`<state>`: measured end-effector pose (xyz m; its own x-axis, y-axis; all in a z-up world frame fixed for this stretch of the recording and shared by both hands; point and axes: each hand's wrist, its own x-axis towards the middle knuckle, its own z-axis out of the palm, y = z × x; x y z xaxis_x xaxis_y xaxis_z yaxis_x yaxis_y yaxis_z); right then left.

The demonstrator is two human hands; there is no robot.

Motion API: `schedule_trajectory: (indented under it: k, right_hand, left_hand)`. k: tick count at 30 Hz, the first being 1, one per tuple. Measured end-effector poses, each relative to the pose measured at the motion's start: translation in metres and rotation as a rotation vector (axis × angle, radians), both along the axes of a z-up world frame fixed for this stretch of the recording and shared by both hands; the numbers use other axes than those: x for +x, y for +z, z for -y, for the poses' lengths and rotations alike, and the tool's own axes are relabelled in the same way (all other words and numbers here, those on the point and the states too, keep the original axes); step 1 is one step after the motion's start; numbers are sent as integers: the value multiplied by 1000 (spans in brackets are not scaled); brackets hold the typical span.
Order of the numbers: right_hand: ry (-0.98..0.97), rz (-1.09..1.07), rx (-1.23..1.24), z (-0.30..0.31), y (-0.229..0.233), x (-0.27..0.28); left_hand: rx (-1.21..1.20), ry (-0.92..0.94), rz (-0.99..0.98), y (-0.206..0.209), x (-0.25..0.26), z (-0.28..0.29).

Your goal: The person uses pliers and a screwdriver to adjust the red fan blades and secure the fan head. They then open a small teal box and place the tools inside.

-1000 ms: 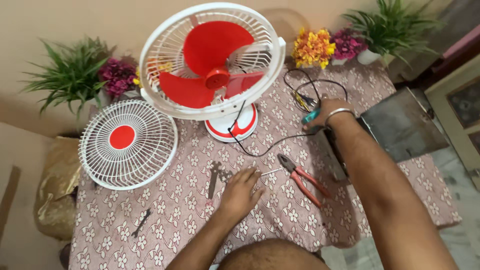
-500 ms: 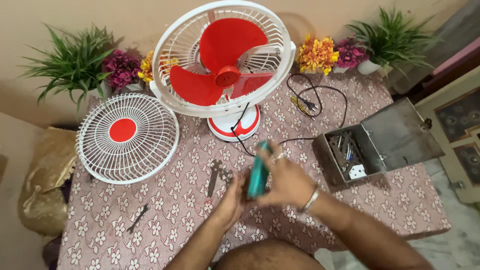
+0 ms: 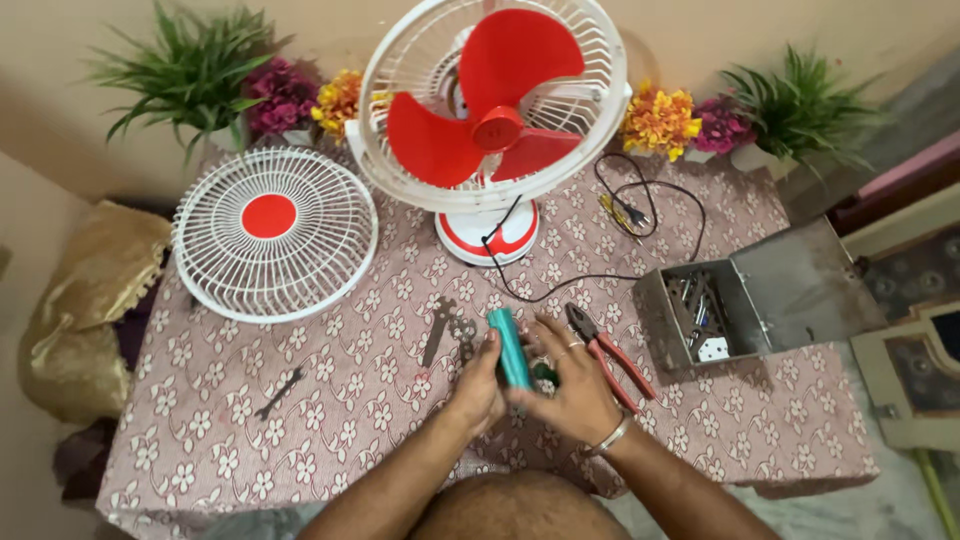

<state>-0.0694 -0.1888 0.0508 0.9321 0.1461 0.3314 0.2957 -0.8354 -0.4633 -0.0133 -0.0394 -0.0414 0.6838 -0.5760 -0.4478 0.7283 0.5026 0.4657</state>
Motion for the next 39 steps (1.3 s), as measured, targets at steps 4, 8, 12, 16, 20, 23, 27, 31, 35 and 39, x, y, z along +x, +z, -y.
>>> schedule_trajectory:
  k: [4, 8, 12, 16, 20, 23, 27, 31, 35, 39]
  right_hand:
    - [-92, -88, 225, -9, -12, 2]
    - [-172, -328, 135, -15, -9, 7]
    - [-88, -305, -39, -23, -8, 12]
    - [-69, -406, 94, -23, -10, 18]
    - [-13, -598, 547, -11, -43, 32]
    - [-62, -723, 690, -4, -74, 35]
    - [-95, -810, 888, 0, -96, 35]
    - [-114, -833, 874, -3, -93, 38]
    - [6, -788, 801, -4, -93, 42]
    - [156, -599, 877, -8, -101, 43]
  left_hand:
    - [-62, 140, 273, -18, -7, 0]
    - [158, 192, 513, -29, -8, -9]
    - [451, 113, 581, -28, -15, -15]
    - [305, 121, 444, -31, -14, -17]
    - [-49, 162, 246, -33, -12, -16]
    - [-161, 184, 234, -34, -11, -20]
    - [-380, 187, 231, -41, -10, -24]
    - [-359, 212, 236, -46, -9, -22]
    - [-325, 217, 215, -51, -8, -20]
    - [-298, 253, 178, -58, -8, -17]
